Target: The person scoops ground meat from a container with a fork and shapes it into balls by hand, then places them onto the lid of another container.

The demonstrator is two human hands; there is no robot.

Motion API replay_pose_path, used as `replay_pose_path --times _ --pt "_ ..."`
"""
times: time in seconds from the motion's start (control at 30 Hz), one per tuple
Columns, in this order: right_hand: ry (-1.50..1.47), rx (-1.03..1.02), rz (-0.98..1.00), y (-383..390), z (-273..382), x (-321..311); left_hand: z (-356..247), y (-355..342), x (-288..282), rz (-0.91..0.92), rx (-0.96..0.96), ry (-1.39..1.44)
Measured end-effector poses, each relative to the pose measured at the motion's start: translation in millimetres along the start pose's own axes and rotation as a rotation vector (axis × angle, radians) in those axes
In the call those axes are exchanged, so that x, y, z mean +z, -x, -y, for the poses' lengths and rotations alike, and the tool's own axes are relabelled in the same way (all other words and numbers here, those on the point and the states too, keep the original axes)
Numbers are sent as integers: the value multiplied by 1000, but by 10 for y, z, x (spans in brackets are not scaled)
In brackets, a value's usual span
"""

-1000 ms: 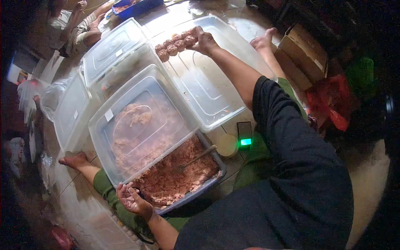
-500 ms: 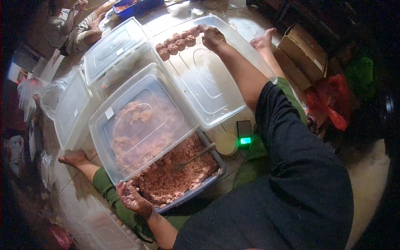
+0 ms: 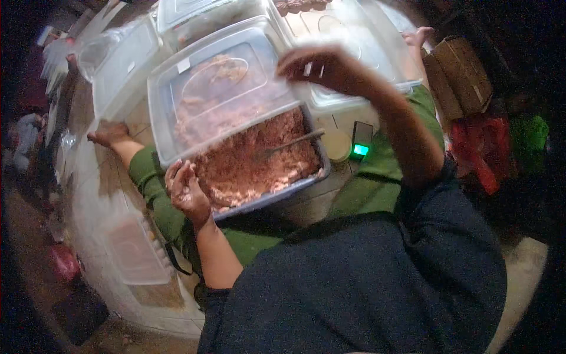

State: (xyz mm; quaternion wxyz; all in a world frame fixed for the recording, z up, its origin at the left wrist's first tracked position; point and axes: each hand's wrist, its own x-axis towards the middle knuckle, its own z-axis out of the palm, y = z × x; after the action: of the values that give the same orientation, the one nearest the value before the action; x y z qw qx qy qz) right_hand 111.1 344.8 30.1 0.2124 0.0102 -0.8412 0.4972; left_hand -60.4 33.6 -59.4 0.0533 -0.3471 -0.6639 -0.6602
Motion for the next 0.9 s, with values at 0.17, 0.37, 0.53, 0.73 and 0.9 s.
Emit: replay_pose_path --times 0.17,0.37,0.53,0.73,0.9 --pt "584 147 281 661 9 934 -418 207 166 150 -113 17" --pt "758 132 293 717 -356 1019 -958 879 854 1157 -108 197" --pt "689 541 345 393 493 469 -250 1453 1333 1280 467 69" --pt "409 385 -177 456 -17 -806 -29 1718 1865 1227 335 -64" --pt "786 425 -443 318 -729 -1476 536 2188 2072 1005 422 -7"
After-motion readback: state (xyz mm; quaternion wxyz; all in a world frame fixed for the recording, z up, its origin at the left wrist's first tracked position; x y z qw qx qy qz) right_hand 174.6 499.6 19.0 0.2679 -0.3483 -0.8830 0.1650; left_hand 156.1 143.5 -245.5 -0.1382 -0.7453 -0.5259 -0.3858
